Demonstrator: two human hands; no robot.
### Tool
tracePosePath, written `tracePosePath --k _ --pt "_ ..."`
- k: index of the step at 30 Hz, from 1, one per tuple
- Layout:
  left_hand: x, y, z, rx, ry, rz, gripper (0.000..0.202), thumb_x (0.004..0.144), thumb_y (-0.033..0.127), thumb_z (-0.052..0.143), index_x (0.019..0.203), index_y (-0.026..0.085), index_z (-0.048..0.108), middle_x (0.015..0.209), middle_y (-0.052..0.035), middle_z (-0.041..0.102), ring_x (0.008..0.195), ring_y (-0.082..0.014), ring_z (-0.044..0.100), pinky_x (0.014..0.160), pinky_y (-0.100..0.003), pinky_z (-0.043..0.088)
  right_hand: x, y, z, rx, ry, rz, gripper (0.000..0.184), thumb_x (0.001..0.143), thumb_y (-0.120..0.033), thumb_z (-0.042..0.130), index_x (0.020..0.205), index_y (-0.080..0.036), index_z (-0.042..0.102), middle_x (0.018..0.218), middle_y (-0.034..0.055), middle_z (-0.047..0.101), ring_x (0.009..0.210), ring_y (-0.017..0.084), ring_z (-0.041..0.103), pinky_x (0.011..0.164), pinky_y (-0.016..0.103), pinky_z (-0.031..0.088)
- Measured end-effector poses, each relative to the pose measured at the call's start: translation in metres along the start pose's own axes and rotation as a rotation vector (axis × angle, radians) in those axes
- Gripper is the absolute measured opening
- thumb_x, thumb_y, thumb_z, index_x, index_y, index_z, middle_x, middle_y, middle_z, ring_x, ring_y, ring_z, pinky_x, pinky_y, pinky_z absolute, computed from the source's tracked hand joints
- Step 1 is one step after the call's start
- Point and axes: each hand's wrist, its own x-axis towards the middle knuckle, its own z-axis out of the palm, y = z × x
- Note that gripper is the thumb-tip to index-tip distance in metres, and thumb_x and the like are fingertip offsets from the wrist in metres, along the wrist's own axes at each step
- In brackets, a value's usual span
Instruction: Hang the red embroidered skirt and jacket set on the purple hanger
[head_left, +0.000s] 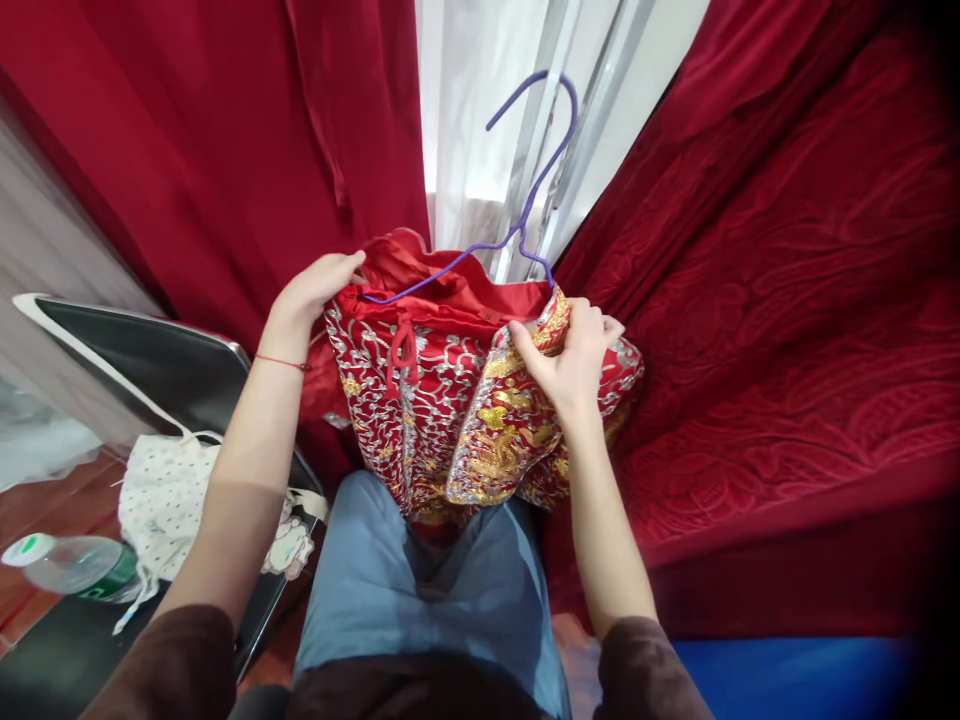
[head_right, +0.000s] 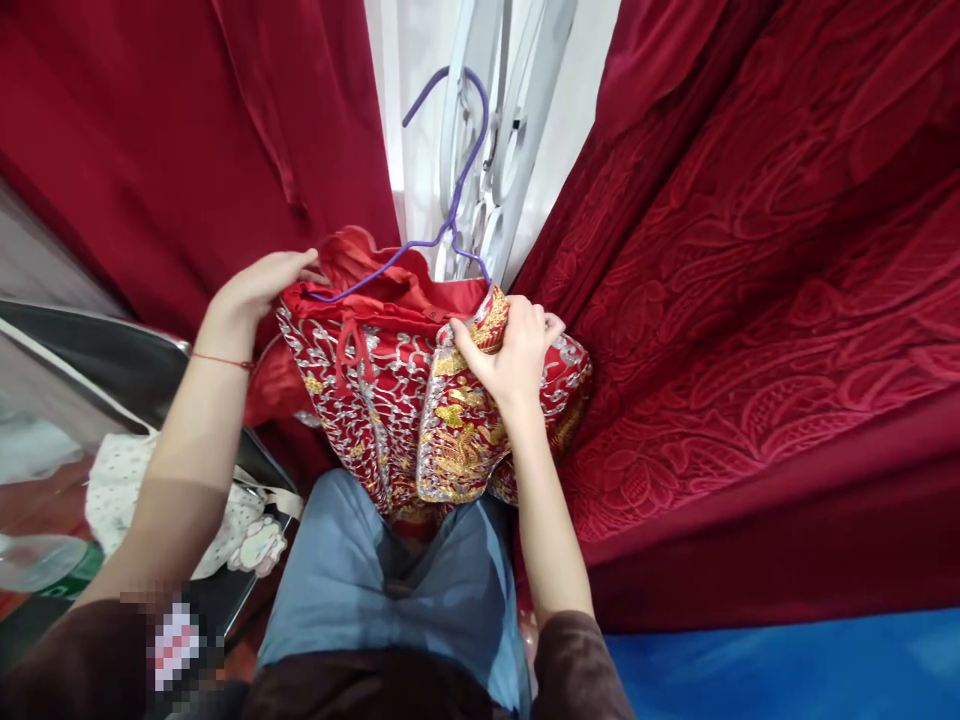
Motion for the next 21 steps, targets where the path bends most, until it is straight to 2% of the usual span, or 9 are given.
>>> tracePosePath --k 1,2,5,7,10,13,16,21 --pt "-0.006 0.006 0.004 -0.053 -0.113 0.039 0.039 0.1 0.037 0.04 0.088 0.012 0.066 0.082 -0.0112 0.072 0.084 -0.0217 0.069 0.082 -0.035 0.051 -0.001 -0.001 -0.001 -0.015 0.003 0.004 0.056 0.088 -0.07 0.051 0.103 -0.017 0.059 0.09 0.0075 0.06 0.089 0.026 0.054 0.091 0.047 0.036" --pt "-0.015 0.012 0.008 -0.086 -0.165 0.128 0.045 0.102 0.042 0.035 0.089 0.012 0.067 0.084 -0.0111 0.072 0.084 -0.0208 0.069 0.082 -0.034 0.051 -0.003 -0.003 -0.001 -0.034 0.008 0.01 0.055 0.089 -0.07 0.05 0.102 -0.016 0.059 0.09 0.0075 0.06 0.089 0.026 0.054 0.091 0.047 0.036" --pt "-0.048 0.025 0.028 -0.002 -0.087 0.48 0.045 0.1 0.052 0.041 0.096 0.016 0.068 0.087 -0.0076 0.072 0.09 -0.0197 0.067 0.086 -0.031 0.05 -0.009 -0.009 -0.001 -0.097 0.015 0.032 0.051 0.093 -0.065 0.046 0.098 -0.017 0.059 0.088 0.0077 0.061 0.089 0.026 0.055 0.091 0.046 0.035" --pt "-0.065 0.026 0.046 0.121 0.003 0.606 0.039 0.095 0.053 0.053 0.099 0.016 0.067 0.086 -0.0063 0.069 0.092 -0.0215 0.066 0.088 -0.033 0.048 -0.011 -0.011 -0.003 -0.128 0.01 0.042 0.048 0.096 -0.061 0.043 0.097 -0.017 0.06 0.087 0.0077 0.062 0.089 0.025 0.055 0.091 0.045 0.035" --pt "-0.071 0.02 0.07 0.212 0.17 0.652 0.032 0.095 0.047 0.054 0.098 0.017 0.066 0.077 -0.0051 0.064 0.091 -0.0239 0.066 0.089 -0.035 0.045 -0.011 -0.008 -0.012 -0.177 -0.036 0.028 0.046 0.1 -0.057 0.038 0.096 -0.017 0.061 0.086 0.0075 0.064 0.088 0.024 0.056 0.089 0.042 0.036" --pt "-0.065 0.012 0.081 0.219 0.239 0.64 0.03 0.1 0.042 0.046 0.096 0.019 0.065 0.071 -0.0041 0.06 0.089 -0.0247 0.066 0.087 -0.035 0.044 -0.01 0.002 -0.026 -0.24 -0.104 -0.011 0.048 0.103 -0.054 0.034 0.093 -0.017 0.062 0.082 0.0068 0.066 0.083 0.021 0.057 0.085 0.036 0.036" --pt "-0.063 0.01 0.081 0.223 0.252 0.636 0.031 0.101 0.042 0.044 0.097 0.02 0.065 0.071 -0.0045 0.061 0.087 -0.0249 0.066 0.084 -0.034 0.043 -0.01 0.012 -0.04 -0.278 -0.115 -0.021 0.048 0.106 -0.051 0.032 0.089 -0.018 0.062 0.078 0.005 0.066 0.077 0.018 0.057 0.08 0.032 0.036" --pt "-0.071 0.01 0.069 0.237 0.252 0.634 0.033 0.102 0.044 0.043 0.099 0.02 0.066 0.071 -0.0046 0.062 0.088 -0.0241 0.067 0.081 -0.032 0.042 -0.014 0.022 -0.057 -0.286 -0.104 -0.021 0.047 0.107 -0.049 0.032 0.086 -0.019 0.061 0.075 0.0026 0.066 0.07 0.015 0.057 0.077 0.028 0.036"
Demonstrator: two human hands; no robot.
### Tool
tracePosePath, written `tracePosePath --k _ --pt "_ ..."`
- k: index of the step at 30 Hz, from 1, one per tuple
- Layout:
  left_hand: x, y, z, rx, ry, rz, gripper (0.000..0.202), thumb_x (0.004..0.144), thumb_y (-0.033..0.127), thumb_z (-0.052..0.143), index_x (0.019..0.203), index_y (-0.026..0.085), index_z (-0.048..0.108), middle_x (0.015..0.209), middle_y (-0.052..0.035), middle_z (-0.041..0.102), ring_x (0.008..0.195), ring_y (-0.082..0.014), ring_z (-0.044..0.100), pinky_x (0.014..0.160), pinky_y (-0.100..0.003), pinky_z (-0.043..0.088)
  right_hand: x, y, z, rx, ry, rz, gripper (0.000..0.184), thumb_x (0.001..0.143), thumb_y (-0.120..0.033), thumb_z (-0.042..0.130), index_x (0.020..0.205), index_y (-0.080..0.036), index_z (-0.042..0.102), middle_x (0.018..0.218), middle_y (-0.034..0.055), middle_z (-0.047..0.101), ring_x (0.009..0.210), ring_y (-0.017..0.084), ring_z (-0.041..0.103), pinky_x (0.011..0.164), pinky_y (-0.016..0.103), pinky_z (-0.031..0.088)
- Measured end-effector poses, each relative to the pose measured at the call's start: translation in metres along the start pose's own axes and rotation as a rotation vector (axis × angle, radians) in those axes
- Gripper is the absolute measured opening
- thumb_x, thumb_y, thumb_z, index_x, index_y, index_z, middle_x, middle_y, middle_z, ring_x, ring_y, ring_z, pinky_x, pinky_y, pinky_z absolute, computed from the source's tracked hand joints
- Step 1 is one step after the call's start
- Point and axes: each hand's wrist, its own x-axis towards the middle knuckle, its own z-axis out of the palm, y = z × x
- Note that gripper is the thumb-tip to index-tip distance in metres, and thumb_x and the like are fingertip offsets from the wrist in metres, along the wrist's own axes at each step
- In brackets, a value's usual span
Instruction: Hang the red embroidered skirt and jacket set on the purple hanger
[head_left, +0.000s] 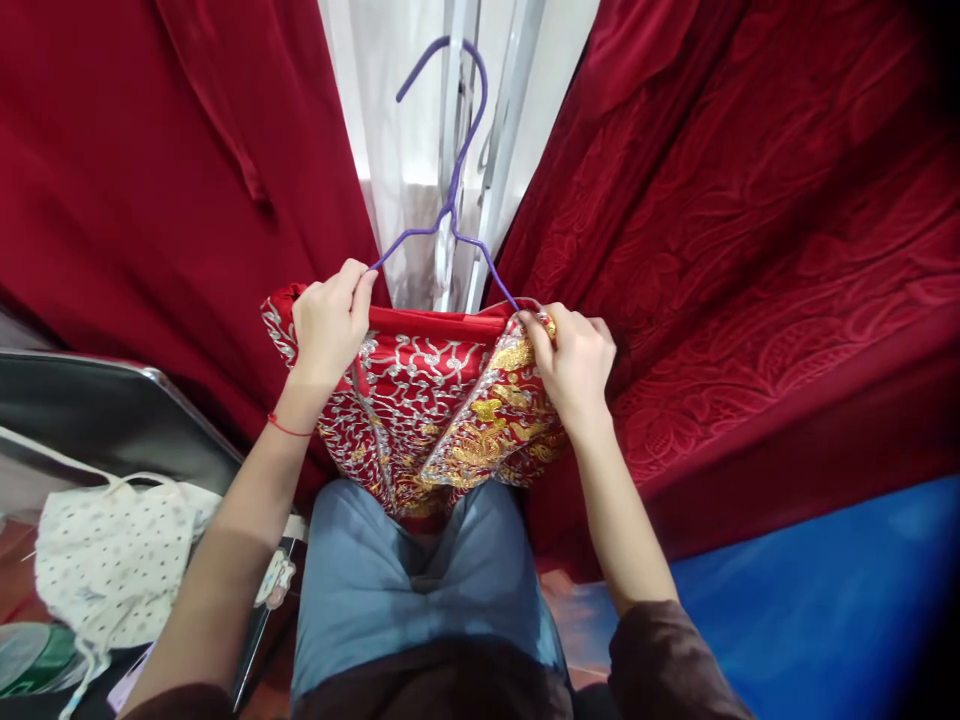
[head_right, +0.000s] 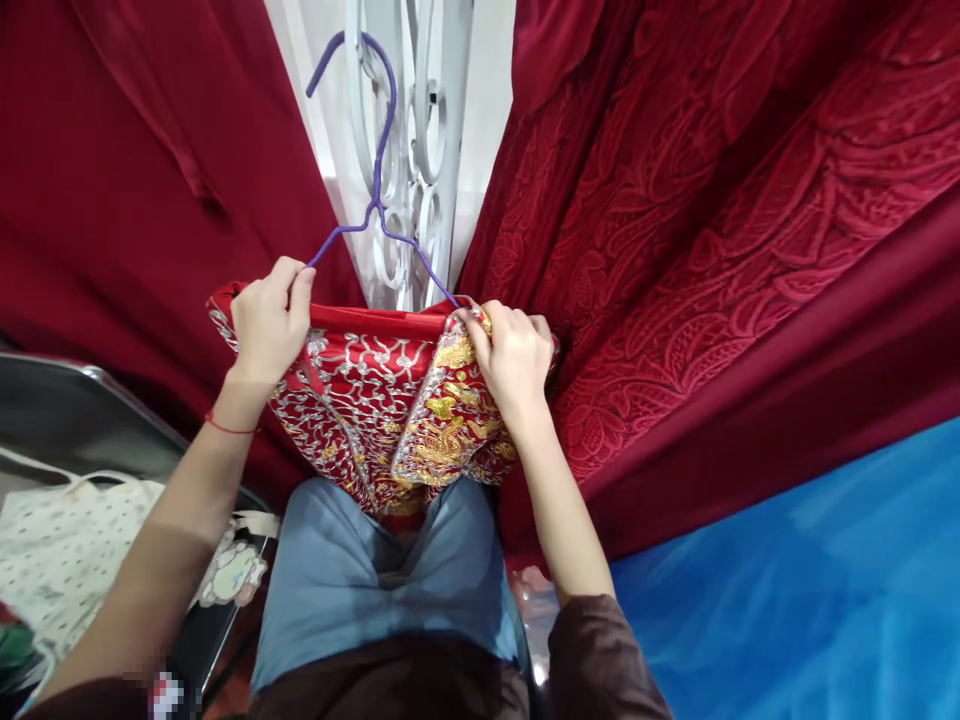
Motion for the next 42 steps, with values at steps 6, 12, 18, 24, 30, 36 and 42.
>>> tracePosePath --k 6,12,18,24,30,36,42 --pt "0.002 0.006 -0.025 0.047 -0.062 -0.017 0.032 0.1 0.046 0.046 0.096 0.021 0.066 0.069 -0.0041 0.06 0.084 -0.023 0.064 0.074 -0.03 0.039 -0.013 0.023 -0.02 -0.055 0.041 0.014 0.049 0.107 -0.05 0.033 0.077 -0.019 0.058 0.067 0.0033 0.063 0.062 0.015 0.054 0.072 0.028 0.037" --pt "-0.001 0.027 -0.055 0.287 -0.128 -0.061 0.041 0.103 0.049 0.036 0.104 0.023 0.068 0.079 -0.0068 0.066 0.081 -0.0225 0.063 0.074 -0.033 0.034 -0.05 0.06 -0.042 -0.159 0.04 0.107 0.05 0.105 -0.05 0.037 0.071 -0.019 0.056 0.057 0.0026 0.056 0.053 0.015 0.048 0.062 0.029 0.032" --pt "-0.005 0.038 -0.048 0.317 -0.144 -0.11 0.042 0.105 0.046 0.035 0.111 0.02 0.066 0.09 -0.0091 0.069 0.089 -0.024 0.064 0.08 -0.035 0.037 -0.109 0.042 -0.059 -0.376 -0.195 0.104 0.051 0.099 -0.059 0.044 0.071 -0.019 0.056 0.057 0.0059 0.062 0.053 0.016 0.055 0.063 0.029 0.034" --pt "-0.008 0.032 -0.036 0.174 -0.088 -0.138 0.042 0.103 0.047 0.037 0.117 0.022 0.068 0.097 -0.0101 0.071 0.097 -0.0248 0.065 0.091 -0.04 0.038 -0.139 -0.008 -0.056 -0.384 -0.782 0.291 0.046 0.096 -0.056 0.054 0.107 -0.012 0.064 0.079 0.0153 0.074 0.074 0.026 0.072 0.062 0.029 0.039" --pt "-0.009 0.02 -0.028 -0.052 -0.038 -0.034 0.035 0.098 0.043 0.045 0.122 0.026 0.064 0.122 -0.0103 0.069 0.127 -0.0298 0.058 0.109 -0.045 0.037 -0.15 -0.025 -0.057 -0.246 -0.874 0.496 0.05 0.1 -0.057 0.044 0.118 -0.015 0.064 0.094 0.0164 0.077 0.088 0.03 0.075 0.065 0.031 0.044" --pt "-0.097 0.045 -0.005 -0.08 0.015 0.253 0.034 0.097 0.031 0.049 0.124 0.015 0.061 0.133 -0.0175 0.063 0.132 -0.031 0.053 0.11 -0.049 0.04 -0.157 -0.029 -0.056 -0.132 -0.813 0.516 0.047 0.1 -0.056 0.045 0.118 -0.017 0.067 0.096 0.017 0.077 0.089 0.031 0.073 0.069 0.033 0.045" --pt "-0.187 0.091 0.018 -0.277 -0.539 0.589 0.032 0.101 0.031 0.045 0.121 0.015 0.063 0.117 -0.0116 0.072 0.108 -0.0233 0.066 0.097 -0.04 0.05 -0.172 -0.044 -0.069 0.255 -0.776 0.395 0.033 0.093 -0.042 0.059 0.111 -0.016 0.068 0.092 0.0125 0.076 0.08 0.026 0.07 0.07 0.03 0.045"
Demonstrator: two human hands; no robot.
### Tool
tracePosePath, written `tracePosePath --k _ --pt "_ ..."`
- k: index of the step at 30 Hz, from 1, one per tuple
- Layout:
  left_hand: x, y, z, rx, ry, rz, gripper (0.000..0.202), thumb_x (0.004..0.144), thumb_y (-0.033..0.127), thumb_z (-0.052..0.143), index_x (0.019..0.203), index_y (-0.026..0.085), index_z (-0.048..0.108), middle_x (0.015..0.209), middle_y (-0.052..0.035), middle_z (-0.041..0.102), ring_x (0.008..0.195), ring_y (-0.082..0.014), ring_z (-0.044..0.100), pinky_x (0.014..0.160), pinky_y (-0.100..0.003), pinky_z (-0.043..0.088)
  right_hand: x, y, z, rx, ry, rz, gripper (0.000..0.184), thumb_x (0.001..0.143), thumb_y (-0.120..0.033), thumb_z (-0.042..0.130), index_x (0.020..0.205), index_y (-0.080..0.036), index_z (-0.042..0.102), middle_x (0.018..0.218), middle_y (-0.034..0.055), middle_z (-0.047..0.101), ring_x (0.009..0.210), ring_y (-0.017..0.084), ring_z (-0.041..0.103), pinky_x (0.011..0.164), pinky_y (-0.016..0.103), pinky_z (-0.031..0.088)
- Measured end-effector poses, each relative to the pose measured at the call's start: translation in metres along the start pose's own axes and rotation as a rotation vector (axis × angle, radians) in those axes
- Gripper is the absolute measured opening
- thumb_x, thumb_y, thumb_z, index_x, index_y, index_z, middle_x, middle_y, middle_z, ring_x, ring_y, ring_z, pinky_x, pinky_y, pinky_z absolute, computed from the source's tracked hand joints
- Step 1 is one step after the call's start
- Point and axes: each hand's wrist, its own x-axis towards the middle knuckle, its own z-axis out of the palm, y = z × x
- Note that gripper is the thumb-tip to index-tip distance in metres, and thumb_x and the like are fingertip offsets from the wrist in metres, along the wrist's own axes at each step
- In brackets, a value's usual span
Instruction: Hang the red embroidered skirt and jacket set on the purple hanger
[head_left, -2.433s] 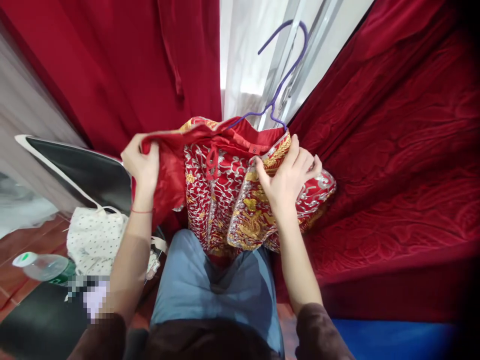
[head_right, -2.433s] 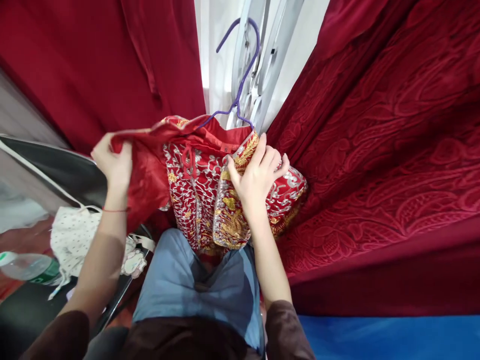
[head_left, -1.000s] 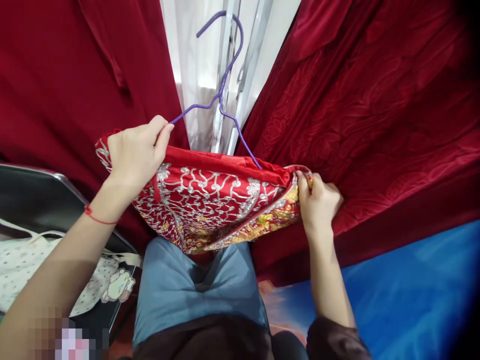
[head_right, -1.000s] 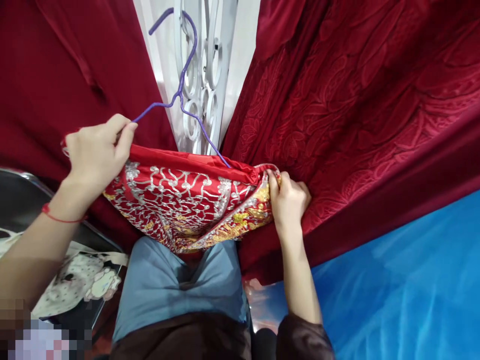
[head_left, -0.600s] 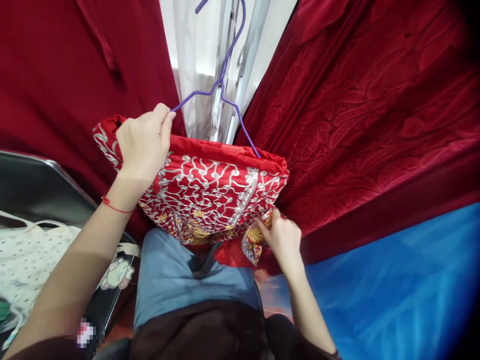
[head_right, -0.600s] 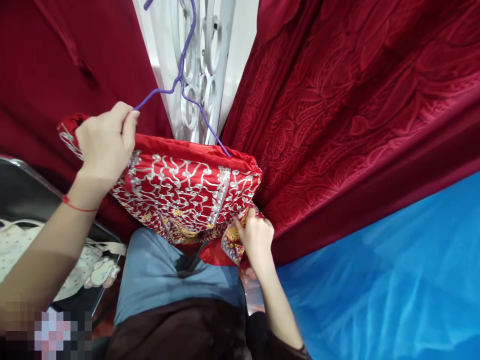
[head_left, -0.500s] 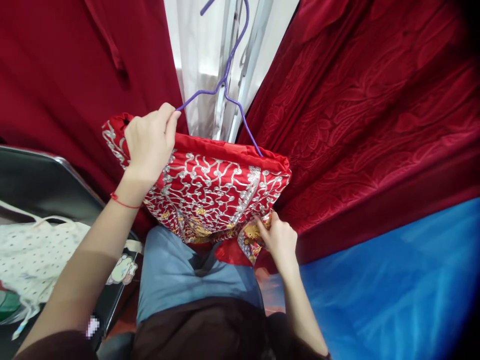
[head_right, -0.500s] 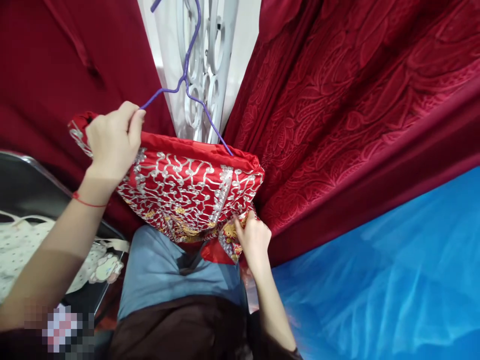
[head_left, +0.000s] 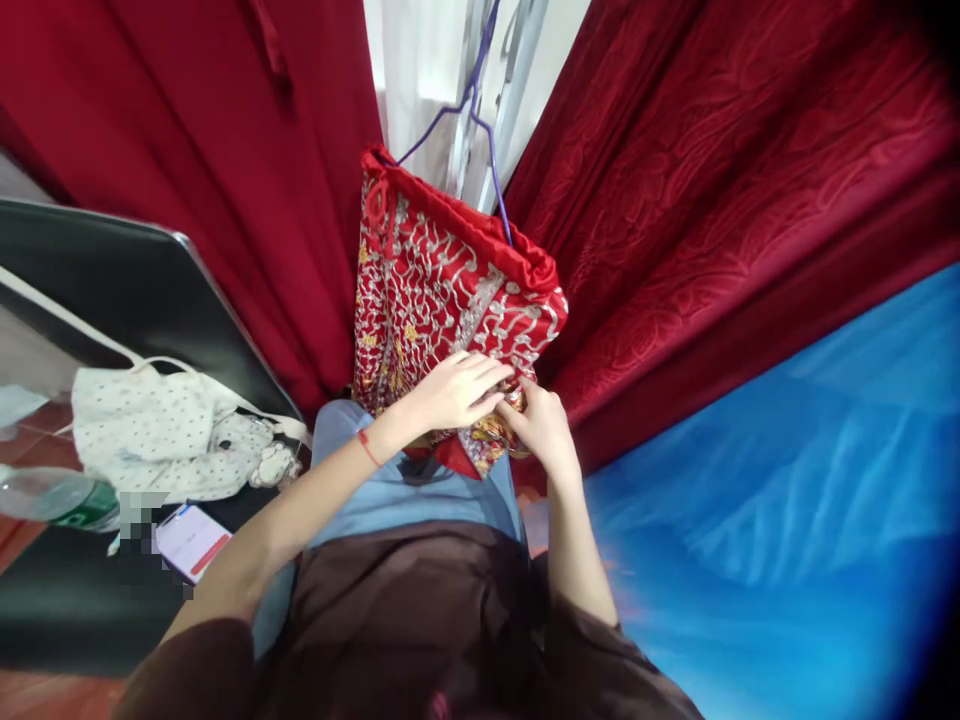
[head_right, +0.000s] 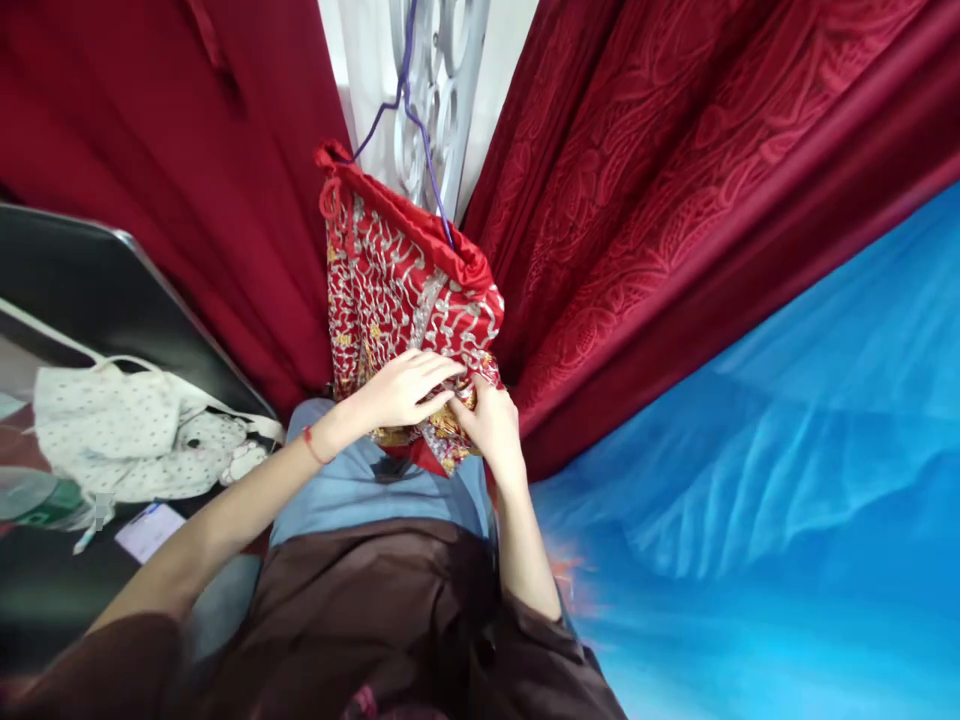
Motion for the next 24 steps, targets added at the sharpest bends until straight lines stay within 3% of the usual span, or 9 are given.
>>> tracePosePath --k 5,11,13,16,18,20,22,23,24 --pt "0.006 0.0 0.01 -0.228 0.031 -0.263 0.056 0.101 0.051 0.043 0.146 0.017 0.045 0.147 -0.0151 0.055 0.136 -0.0252 0.054 0.116 -0.043 0.04 -0.043 -0.014 0.006 0.398 0.02 -0.103 0.036 0.092 -0.046 0.058 0.108 -0.015 0.07 0.092 0.0095 0.076 0.08 0.023 0.068 0.077 0.033 0.05" --pt "0.019 -0.022 0.03 -0.432 -0.24 -0.367 0.069 0.101 0.055 0.038 0.159 0.018 0.031 0.169 -0.0093 0.018 0.157 -0.0191 0.015 0.129 -0.038 0.017 -0.099 -0.058 0.027 1.009 -0.064 -0.08 0.037 0.089 -0.052 0.061 0.107 -0.02 0.066 0.103 0.006 0.075 0.097 0.024 0.068 0.088 0.036 0.055" --pt "0.019 -0.03 0.024 -0.563 -0.286 -0.411 0.064 0.102 0.056 0.028 0.155 0.021 0.04 0.167 -0.0073 0.026 0.155 -0.0177 0.022 0.127 -0.039 0.024 -0.11 -0.069 0.038 1.191 -0.146 -0.073 0.034 0.089 -0.051 0.062 0.107 -0.023 0.064 0.106 0.0046 0.074 0.1 0.023 0.068 0.093 0.037 0.055" --pt "-0.004 -0.028 -0.011 -0.779 -0.277 -0.457 0.07 0.103 0.057 0.011 0.135 0.022 0.062 0.148 -0.0103 0.057 0.139 -0.0201 0.053 0.114 -0.041 0.045 -0.113 -0.078 0.049 1.42 -0.149 0.031 0.033 0.086 -0.05 0.064 0.106 -0.024 0.061 0.108 0.004 0.073 0.099 0.023 0.069 0.096 0.04 0.055" --pt "-0.038 -0.009 -0.045 -0.801 -0.15 -0.508 0.061 0.103 0.057 0.025 0.128 0.019 0.066 0.134 -0.0151 0.068 0.124 -0.0223 0.066 0.108 -0.041 0.051 -0.109 -0.082 0.049 1.561 -0.047 0.122 0.033 0.082 -0.049 0.066 0.105 -0.025 0.059 0.111 0.0046 0.072 0.103 0.025 0.069 0.095 0.042 0.056" --pt "-0.078 0.024 -0.075 -0.666 0.08 -0.563 0.05 0.1 0.051 0.045 0.136 0.02 0.059 0.141 -0.0151 0.062 0.132 -0.0239 0.059 0.114 -0.043 0.046 -0.106 -0.091 0.046 1.667 0.057 0.15 0.033 0.08 -0.045 0.067 0.105 -0.026 0.057 0.115 0.0048 0.071 0.109 0.025 0.067 0.096 0.042 0.056" --pt "-0.114 0.062 -0.093 -0.537 0.054 -0.518 0.071 0.088 0.042 0.068 0.151 0.023 0.042 0.155 -0.0156 0.048 0.143 -0.0282 0.048 0.117 -0.045 0.043 -0.107 -0.104 0.043 1.709 0.083 0.115 0.033 0.082 -0.042 0.066 0.11 -0.027 0.056 0.12 0.0046 0.069 0.115 0.024 0.065 0.101 0.041 0.054" --pt "-0.126 0.078 -0.097 -0.493 0.0 -0.516 0.087 0.082 0.037 0.074 0.157 0.024 0.032 0.158 -0.0165 0.044 0.142 -0.0298 0.048 0.116 -0.045 0.045 -0.109 -0.112 0.041 1.707 0.061 0.081 0.034 0.084 -0.042 0.065 0.113 -0.027 0.056 0.12 0.0044 0.069 0.116 0.023 0.065 0.103 0.04 0.053" --pt "-0.135 0.091 -0.098 -0.432 0.034 -0.547 0.092 0.08 0.031 0.074 0.158 0.023 0.025 0.157 -0.0174 0.044 0.139 -0.0301 0.052 0.113 -0.045 0.047 -0.11 -0.119 0.039 1.691 0.023 0.036 0.035 0.086 -0.043 0.064 0.115 -0.027 0.055 0.12 0.0041 0.069 0.115 0.021 0.065 0.104 0.039 0.053"
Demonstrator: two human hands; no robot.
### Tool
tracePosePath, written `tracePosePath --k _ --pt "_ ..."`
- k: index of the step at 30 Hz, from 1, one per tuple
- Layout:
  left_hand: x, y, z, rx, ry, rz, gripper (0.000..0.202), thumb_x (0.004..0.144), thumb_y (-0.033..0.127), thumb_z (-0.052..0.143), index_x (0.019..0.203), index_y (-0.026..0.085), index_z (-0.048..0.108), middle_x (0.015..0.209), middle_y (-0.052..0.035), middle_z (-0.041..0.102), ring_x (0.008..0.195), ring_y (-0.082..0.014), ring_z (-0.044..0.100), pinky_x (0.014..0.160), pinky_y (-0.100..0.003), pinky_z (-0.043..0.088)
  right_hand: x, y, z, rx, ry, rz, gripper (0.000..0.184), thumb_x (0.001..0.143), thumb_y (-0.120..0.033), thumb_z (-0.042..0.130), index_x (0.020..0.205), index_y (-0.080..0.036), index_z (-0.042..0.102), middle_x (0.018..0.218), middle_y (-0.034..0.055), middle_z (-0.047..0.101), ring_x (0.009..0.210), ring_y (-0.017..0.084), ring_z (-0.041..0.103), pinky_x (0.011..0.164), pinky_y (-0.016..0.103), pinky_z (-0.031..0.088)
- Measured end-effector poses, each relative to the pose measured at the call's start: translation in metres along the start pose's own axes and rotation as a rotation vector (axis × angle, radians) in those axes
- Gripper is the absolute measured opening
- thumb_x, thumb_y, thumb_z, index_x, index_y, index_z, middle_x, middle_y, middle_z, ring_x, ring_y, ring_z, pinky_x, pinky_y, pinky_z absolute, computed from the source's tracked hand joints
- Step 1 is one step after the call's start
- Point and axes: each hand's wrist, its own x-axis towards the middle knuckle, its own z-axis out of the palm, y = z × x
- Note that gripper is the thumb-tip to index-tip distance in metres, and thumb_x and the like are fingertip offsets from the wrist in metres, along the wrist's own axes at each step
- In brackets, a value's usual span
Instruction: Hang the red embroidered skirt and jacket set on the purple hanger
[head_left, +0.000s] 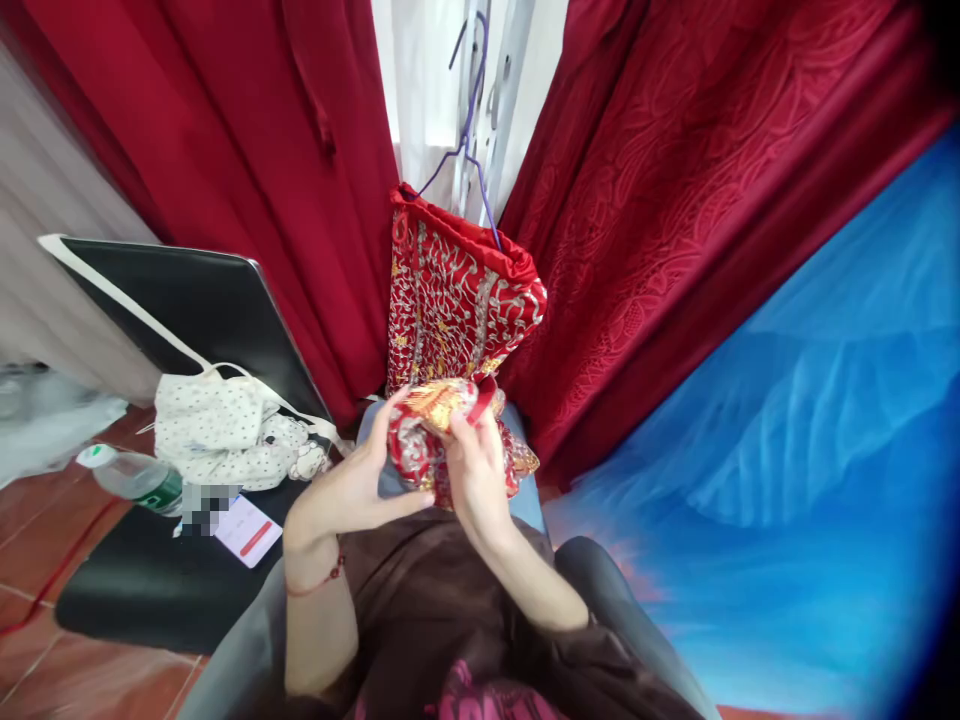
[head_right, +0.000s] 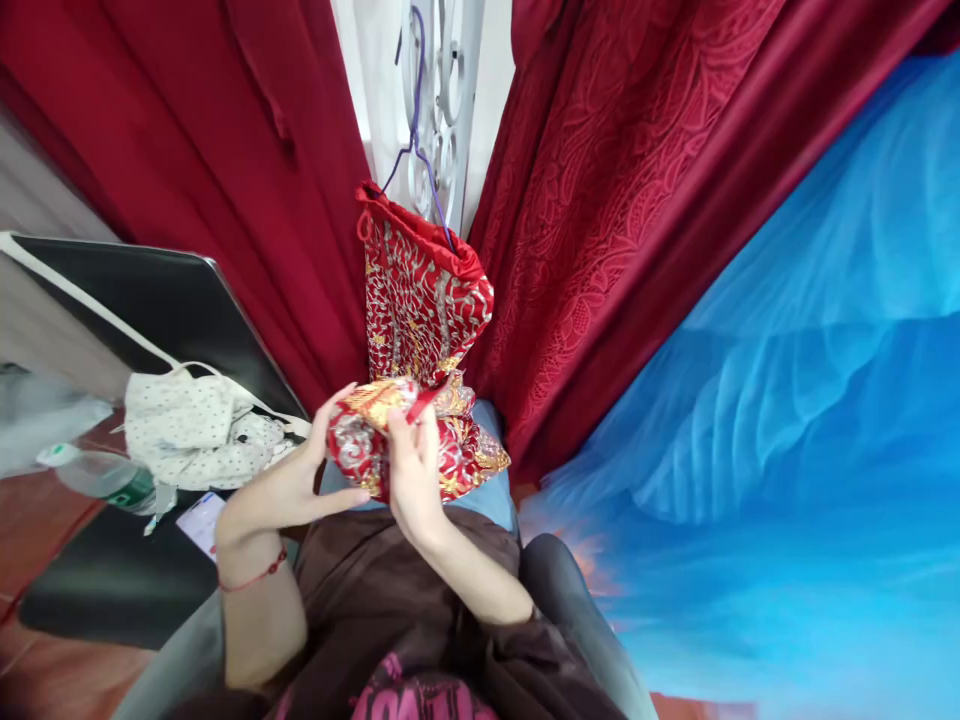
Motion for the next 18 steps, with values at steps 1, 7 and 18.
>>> tracePosePath --k 1,7,18 --pt "-0.009 0.004 0.004 0.045 0.095 -0.047 0.09 0.08 0.024 0.07 0.158 0.023 0.024 0.153 -0.0173 0.049 0.134 -0.0297 0.057 0.11 -0.044 0.05 -0.001 -0.002 0.006 -0.03 -0.061 -0.005 0.035 0.088 -0.044 0.064 0.117 -0.027 0.055 0.119 0.0037 0.069 0.113 0.02 0.066 0.104 0.038 0.052" --pt "0.003 -0.004 0.007 0.13 0.632 -0.245 0.029 0.072 0.009 0.048 0.093 0.023 0.061 0.073 0.0024 0.065 0.066 -0.0169 0.062 0.065 -0.027 0.049 0.029 -0.039 0.004 -0.319 -0.446 0.061 0.039 0.089 -0.06 0.06 0.099 -0.023 0.062 0.096 0.0036 0.074 0.092 0.019 0.071 0.087 0.036 0.059" --pt "0.019 0.027 -0.049 0.141 0.717 0.0 0.012 0.063 0.017 0.046 0.068 0.021 0.056 0.055 0.0033 0.049 0.052 -0.0126 0.044 0.051 -0.025 0.033 0.165 -0.073 -0.116 -0.936 -0.109 -0.065 0.06 0.095 -0.029 0.05 0.149 -0.012 0.034 0.149 0.0231 0.051 0.129 0.019 0.059 0.099 0.035 0.053"
